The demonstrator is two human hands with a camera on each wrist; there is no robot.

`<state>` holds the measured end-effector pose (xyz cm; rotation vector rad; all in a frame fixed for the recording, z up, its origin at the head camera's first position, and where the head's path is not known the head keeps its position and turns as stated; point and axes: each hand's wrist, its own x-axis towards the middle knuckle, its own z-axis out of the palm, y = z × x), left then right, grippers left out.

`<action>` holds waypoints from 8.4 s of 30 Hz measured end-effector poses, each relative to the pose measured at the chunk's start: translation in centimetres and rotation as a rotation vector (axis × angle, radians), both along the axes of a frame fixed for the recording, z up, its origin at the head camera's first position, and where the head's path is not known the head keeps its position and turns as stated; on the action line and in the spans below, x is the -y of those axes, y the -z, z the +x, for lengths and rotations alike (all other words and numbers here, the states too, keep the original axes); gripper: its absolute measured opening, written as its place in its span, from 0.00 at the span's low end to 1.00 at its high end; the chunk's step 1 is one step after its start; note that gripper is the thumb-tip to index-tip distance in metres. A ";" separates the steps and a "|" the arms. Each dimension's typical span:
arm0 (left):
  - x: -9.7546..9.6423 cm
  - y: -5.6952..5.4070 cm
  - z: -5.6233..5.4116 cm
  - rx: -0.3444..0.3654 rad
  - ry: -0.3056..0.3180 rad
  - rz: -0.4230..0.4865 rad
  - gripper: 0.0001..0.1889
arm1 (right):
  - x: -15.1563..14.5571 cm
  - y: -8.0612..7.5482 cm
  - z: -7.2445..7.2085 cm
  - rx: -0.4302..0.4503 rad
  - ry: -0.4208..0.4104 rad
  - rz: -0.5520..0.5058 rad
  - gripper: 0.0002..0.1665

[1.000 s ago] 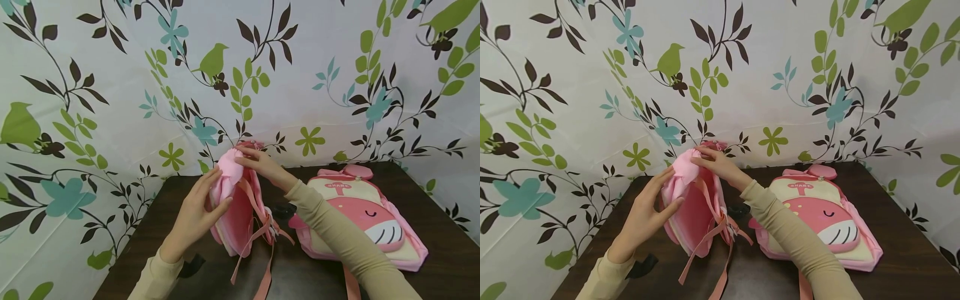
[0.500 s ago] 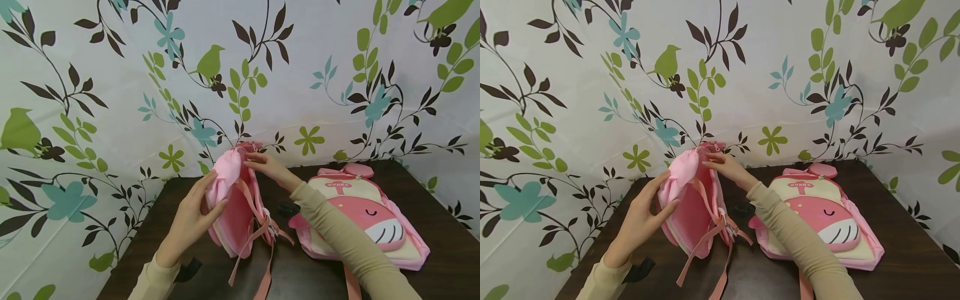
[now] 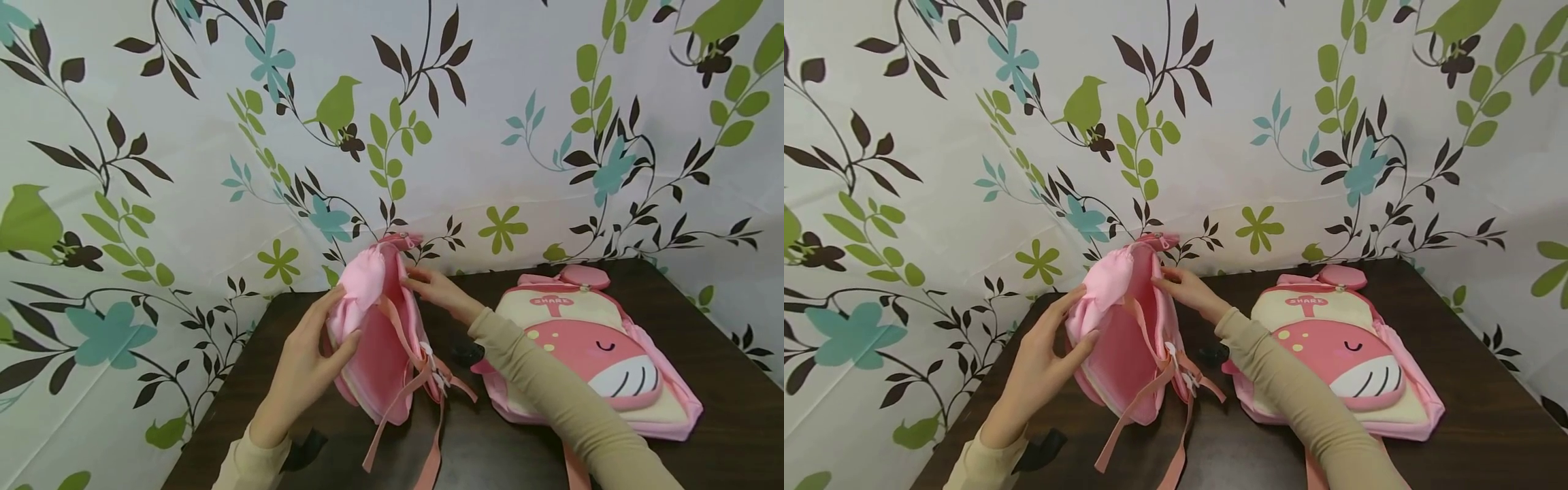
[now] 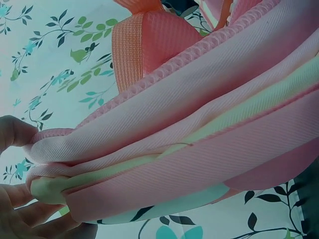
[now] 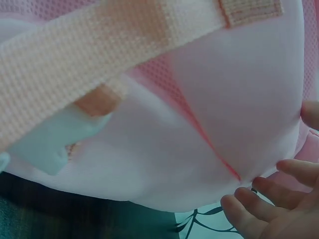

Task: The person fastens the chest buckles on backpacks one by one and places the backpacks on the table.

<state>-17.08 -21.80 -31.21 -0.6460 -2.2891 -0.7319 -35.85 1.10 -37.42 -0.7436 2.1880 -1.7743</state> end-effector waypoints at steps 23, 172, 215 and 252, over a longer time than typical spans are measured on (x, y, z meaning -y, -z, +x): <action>2.7 1.5 1.3 0.025 0.014 0.173 0.37 | 1.2 4.8 -1.2 0.242 -0.070 0.077 0.40; 10.7 10.4 -1.6 0.729 -0.242 0.345 0.40 | 0.8 4.7 2.7 -0.071 0.103 0.100 0.35; 12.2 11.4 -3.3 0.788 -0.250 0.324 0.42 | 2.3 5.9 1.6 -0.058 0.160 0.163 0.34; 11.0 10.3 -3.4 0.648 -0.294 0.184 0.31 | 1.5 4.7 1.9 -0.048 0.091 0.178 0.37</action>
